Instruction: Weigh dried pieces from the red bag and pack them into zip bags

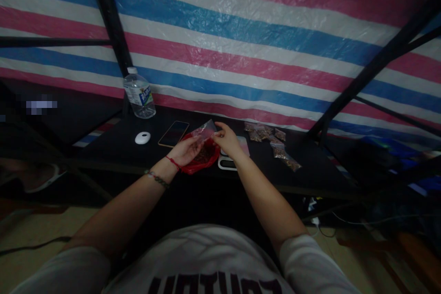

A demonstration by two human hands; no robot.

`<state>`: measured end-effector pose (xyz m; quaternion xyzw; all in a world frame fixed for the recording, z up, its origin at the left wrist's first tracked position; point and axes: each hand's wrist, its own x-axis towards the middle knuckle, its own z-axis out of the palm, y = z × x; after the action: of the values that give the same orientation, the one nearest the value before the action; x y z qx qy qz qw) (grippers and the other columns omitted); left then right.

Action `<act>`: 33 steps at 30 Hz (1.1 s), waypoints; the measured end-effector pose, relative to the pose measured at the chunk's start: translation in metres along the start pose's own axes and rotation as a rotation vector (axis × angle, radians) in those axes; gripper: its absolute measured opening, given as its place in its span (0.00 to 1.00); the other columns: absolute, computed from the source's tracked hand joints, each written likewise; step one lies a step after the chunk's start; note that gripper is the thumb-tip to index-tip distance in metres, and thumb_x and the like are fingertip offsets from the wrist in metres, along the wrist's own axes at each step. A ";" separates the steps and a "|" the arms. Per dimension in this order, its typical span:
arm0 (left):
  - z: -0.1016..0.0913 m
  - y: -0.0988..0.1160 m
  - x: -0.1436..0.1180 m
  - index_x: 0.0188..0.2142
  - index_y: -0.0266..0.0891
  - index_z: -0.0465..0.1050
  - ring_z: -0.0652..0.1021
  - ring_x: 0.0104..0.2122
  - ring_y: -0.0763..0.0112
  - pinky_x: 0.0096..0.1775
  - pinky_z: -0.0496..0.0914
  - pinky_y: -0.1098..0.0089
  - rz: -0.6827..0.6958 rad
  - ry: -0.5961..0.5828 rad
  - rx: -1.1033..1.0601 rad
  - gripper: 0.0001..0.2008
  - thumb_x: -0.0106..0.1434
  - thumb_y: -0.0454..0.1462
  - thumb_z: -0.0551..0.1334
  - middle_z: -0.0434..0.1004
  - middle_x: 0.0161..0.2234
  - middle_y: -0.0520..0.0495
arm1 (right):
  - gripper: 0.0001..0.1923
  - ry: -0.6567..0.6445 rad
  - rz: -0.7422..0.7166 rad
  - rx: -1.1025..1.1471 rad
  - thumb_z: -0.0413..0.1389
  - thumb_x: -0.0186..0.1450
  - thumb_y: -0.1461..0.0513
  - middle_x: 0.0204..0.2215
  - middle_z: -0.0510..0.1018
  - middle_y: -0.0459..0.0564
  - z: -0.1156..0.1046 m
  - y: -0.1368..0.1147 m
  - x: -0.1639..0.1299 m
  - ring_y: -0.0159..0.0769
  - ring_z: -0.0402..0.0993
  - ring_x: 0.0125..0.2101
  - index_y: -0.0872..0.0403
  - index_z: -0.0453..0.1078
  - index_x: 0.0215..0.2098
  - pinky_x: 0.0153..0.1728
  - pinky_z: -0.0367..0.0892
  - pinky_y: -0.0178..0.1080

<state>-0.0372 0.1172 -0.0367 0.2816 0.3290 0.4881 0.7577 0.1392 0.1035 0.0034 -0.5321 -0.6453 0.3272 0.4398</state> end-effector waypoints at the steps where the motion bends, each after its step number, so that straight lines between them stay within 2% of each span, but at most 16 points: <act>1: 0.001 -0.001 0.000 0.35 0.34 0.74 0.78 0.32 0.75 0.35 0.76 0.78 -0.006 0.007 -0.026 0.05 0.60 0.28 0.61 0.78 0.33 0.45 | 0.31 0.010 -0.003 -0.003 0.56 0.57 0.63 0.28 0.76 0.45 0.002 0.002 0.001 0.30 0.72 0.23 0.56 0.60 0.58 0.26 0.69 0.33; 5: 0.006 -0.002 -0.003 0.37 0.33 0.74 0.79 0.35 0.75 0.38 0.75 0.79 -0.011 -0.023 -0.107 0.08 0.61 0.25 0.58 0.79 0.36 0.45 | 0.30 -0.018 -0.033 0.012 0.59 0.55 0.61 0.34 0.77 0.48 0.012 0.006 0.001 0.29 0.73 0.23 0.55 0.62 0.56 0.26 0.70 0.33; 8: 0.010 -0.002 -0.005 0.37 0.31 0.74 0.79 0.36 0.73 0.40 0.75 0.76 -0.022 -0.060 -0.130 0.08 0.62 0.26 0.57 0.79 0.37 0.42 | 0.19 0.003 -0.048 -0.013 0.56 0.57 0.63 0.32 0.78 0.46 0.018 0.010 0.002 0.29 0.74 0.24 0.54 0.67 0.48 0.27 0.70 0.33; 10: 0.010 0.000 -0.007 0.37 0.31 0.74 0.79 0.36 0.70 0.40 0.75 0.72 -0.028 -0.045 -0.130 0.09 0.63 0.27 0.56 0.79 0.36 0.41 | 0.15 0.037 -0.048 -0.046 0.53 0.59 0.65 0.30 0.78 0.46 0.019 0.013 0.004 0.29 0.74 0.23 0.54 0.69 0.45 0.27 0.71 0.33; 16: 0.008 0.009 -0.011 0.35 0.31 0.73 0.78 0.31 0.70 0.35 0.73 0.71 0.019 -0.006 -0.091 0.08 0.62 0.30 0.56 0.78 0.32 0.41 | 0.14 0.109 -0.100 -0.201 0.53 0.56 0.69 0.33 0.80 0.48 0.011 0.017 0.006 0.34 0.76 0.32 0.54 0.74 0.39 0.37 0.71 0.36; 21: 0.010 0.005 -0.011 0.40 0.34 0.73 0.77 0.32 0.75 0.36 0.71 0.76 0.148 0.030 -0.018 0.10 0.58 0.29 0.60 0.78 0.33 0.46 | 0.14 0.115 -0.078 -0.266 0.53 0.55 0.68 0.33 0.80 0.49 0.010 0.014 0.005 0.36 0.76 0.33 0.54 0.75 0.39 0.38 0.70 0.37; 24: 0.011 0.001 -0.008 0.41 0.36 0.74 0.77 0.34 0.76 0.40 0.70 0.77 0.224 0.059 0.058 0.15 0.53 0.26 0.61 0.79 0.36 0.47 | 0.14 0.111 -0.069 -0.246 0.53 0.56 0.68 0.32 0.80 0.49 0.011 0.013 0.005 0.35 0.76 0.33 0.54 0.75 0.38 0.38 0.70 0.37; 29: 0.009 -0.003 -0.004 0.47 0.37 0.72 0.77 0.45 0.65 0.49 0.69 0.66 0.294 0.022 0.199 0.26 0.47 0.24 0.57 0.77 0.48 0.43 | 0.12 0.100 -0.078 -0.238 0.53 0.56 0.67 0.32 0.80 0.48 0.005 0.013 0.004 0.35 0.76 0.33 0.54 0.76 0.35 0.38 0.70 0.37; 31: 0.008 -0.003 -0.005 0.49 0.38 0.70 0.75 0.48 0.64 0.52 0.67 0.64 0.335 0.027 0.254 0.28 0.47 0.25 0.57 0.74 0.51 0.43 | 0.11 0.119 -0.074 -0.223 0.53 0.56 0.66 0.31 0.80 0.48 0.001 0.012 0.003 0.36 0.76 0.33 0.54 0.75 0.34 0.38 0.70 0.37; 33: 0.009 -0.002 -0.007 0.50 0.38 0.70 0.75 0.49 0.63 0.52 0.67 0.64 0.354 -0.019 0.320 0.26 0.49 0.27 0.60 0.74 0.51 0.42 | 0.09 0.142 -0.048 -0.135 0.53 0.56 0.65 0.30 0.79 0.47 -0.002 0.009 0.000 0.35 0.76 0.32 0.53 0.75 0.33 0.38 0.70 0.38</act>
<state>-0.0314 0.1091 -0.0315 0.4559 0.3406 0.5526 0.6089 0.1450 0.1056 -0.0034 -0.5667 -0.6456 0.2338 0.4554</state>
